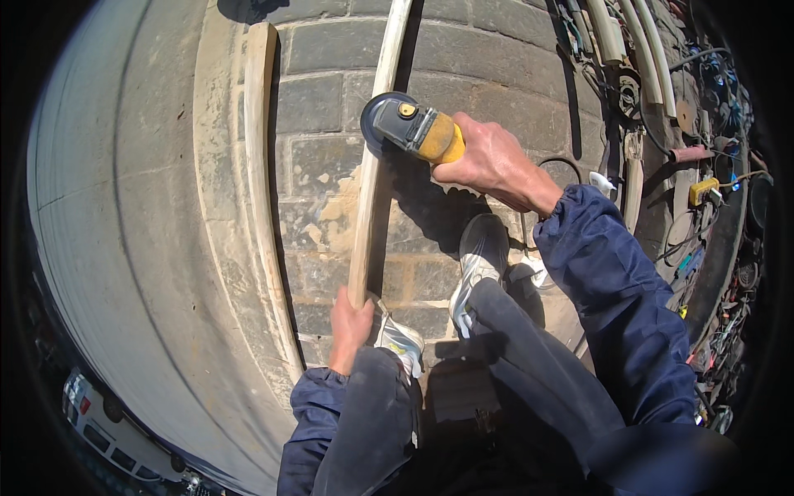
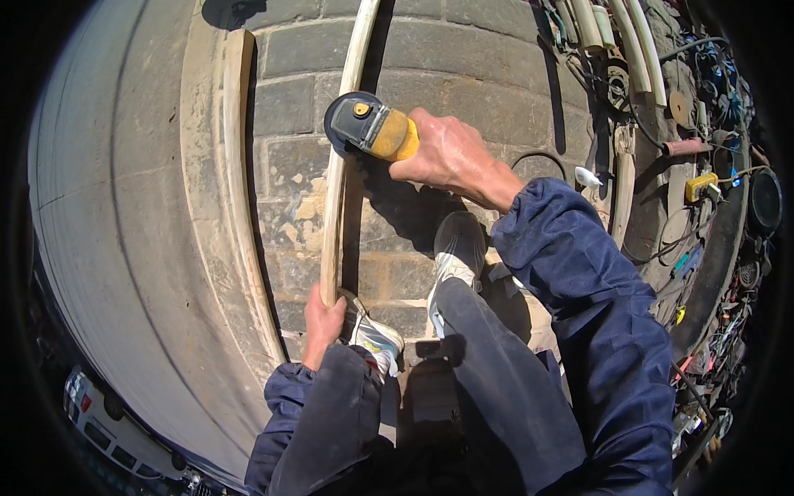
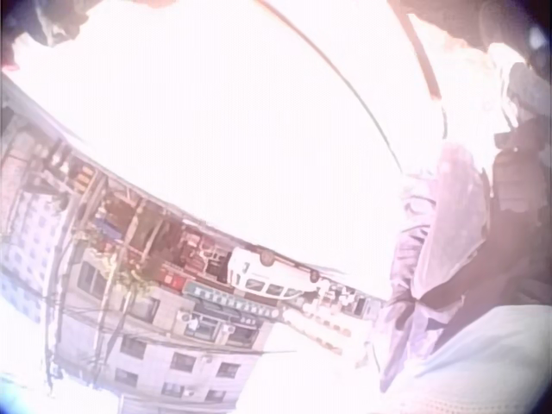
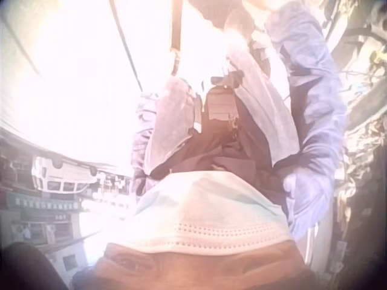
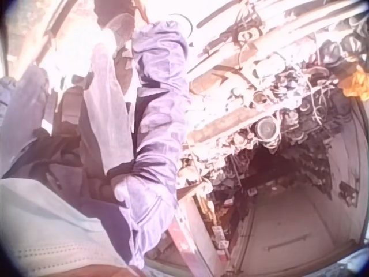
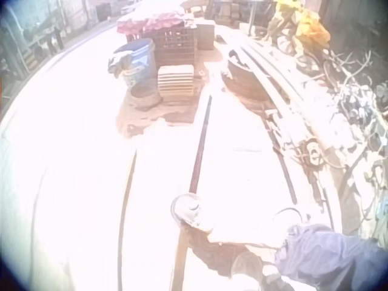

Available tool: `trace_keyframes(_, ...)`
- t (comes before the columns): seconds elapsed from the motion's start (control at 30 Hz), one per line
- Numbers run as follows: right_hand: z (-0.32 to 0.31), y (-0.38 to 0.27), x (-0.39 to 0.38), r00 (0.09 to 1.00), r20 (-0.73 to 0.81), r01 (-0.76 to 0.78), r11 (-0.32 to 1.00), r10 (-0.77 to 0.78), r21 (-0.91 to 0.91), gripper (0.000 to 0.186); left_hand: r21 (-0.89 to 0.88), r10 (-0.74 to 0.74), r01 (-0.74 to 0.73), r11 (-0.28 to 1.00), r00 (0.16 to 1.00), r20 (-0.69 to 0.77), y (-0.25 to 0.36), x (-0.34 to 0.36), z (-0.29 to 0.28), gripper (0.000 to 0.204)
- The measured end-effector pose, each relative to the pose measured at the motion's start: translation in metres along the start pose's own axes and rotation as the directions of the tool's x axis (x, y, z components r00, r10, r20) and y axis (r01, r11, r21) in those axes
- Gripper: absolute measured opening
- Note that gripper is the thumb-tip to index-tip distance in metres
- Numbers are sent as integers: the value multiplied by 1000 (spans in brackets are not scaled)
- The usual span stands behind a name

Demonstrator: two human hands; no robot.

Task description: The person sits on a paved surface and uses an angle grinder to sand a long, curved wooden piece. They hold the wood with one hand and move the grinder along its length, then briefly inspect the surface before continuing.

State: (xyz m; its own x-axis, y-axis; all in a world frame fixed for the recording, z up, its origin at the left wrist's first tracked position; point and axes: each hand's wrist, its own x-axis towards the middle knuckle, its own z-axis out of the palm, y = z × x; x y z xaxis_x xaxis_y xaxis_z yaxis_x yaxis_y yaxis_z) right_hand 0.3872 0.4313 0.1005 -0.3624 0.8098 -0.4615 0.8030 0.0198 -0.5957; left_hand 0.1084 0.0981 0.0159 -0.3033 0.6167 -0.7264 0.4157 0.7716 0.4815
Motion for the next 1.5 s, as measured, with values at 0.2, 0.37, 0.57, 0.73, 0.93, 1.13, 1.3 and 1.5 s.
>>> trace_keyframes(0.2,33,6,-30,986,142,94,994,-85,-63,66,68,45,-44,997,999,-23,-4,-1,6,40)
trace_keyframes(0.37,-31,25,64,988,-102,-110,991,117,71,63,73,60,-59,996,998,-14,1,-2,3,42)
trace_keyframes(0.57,-22,28,66,977,-198,-44,984,78,170,69,-91,-33,52,994,980,198,-31,20,-23,38)
trace_keyframes(0.73,48,0,-23,993,54,104,995,-104,12,70,-135,-35,76,988,960,279,-26,24,-30,40)
trace_keyframes(0.93,33,1,-2,998,45,53,999,-52,-11,63,-147,-33,74,986,964,263,-23,23,-28,38)
trace_keyframes(1.13,-50,34,90,962,-201,-172,981,186,88,66,-205,-1,57,977,965,261,-18,23,-22,23)
trace_keyframes(1.3,-23,43,44,980,-156,-101,984,124,147,72,-251,-22,115,961,939,343,-13,29,-30,21)
trace_keyframes(1.5,58,3,-41,984,77,162,987,-161,-11,65,-235,-45,129,963,941,334,-10,28,-32,22)
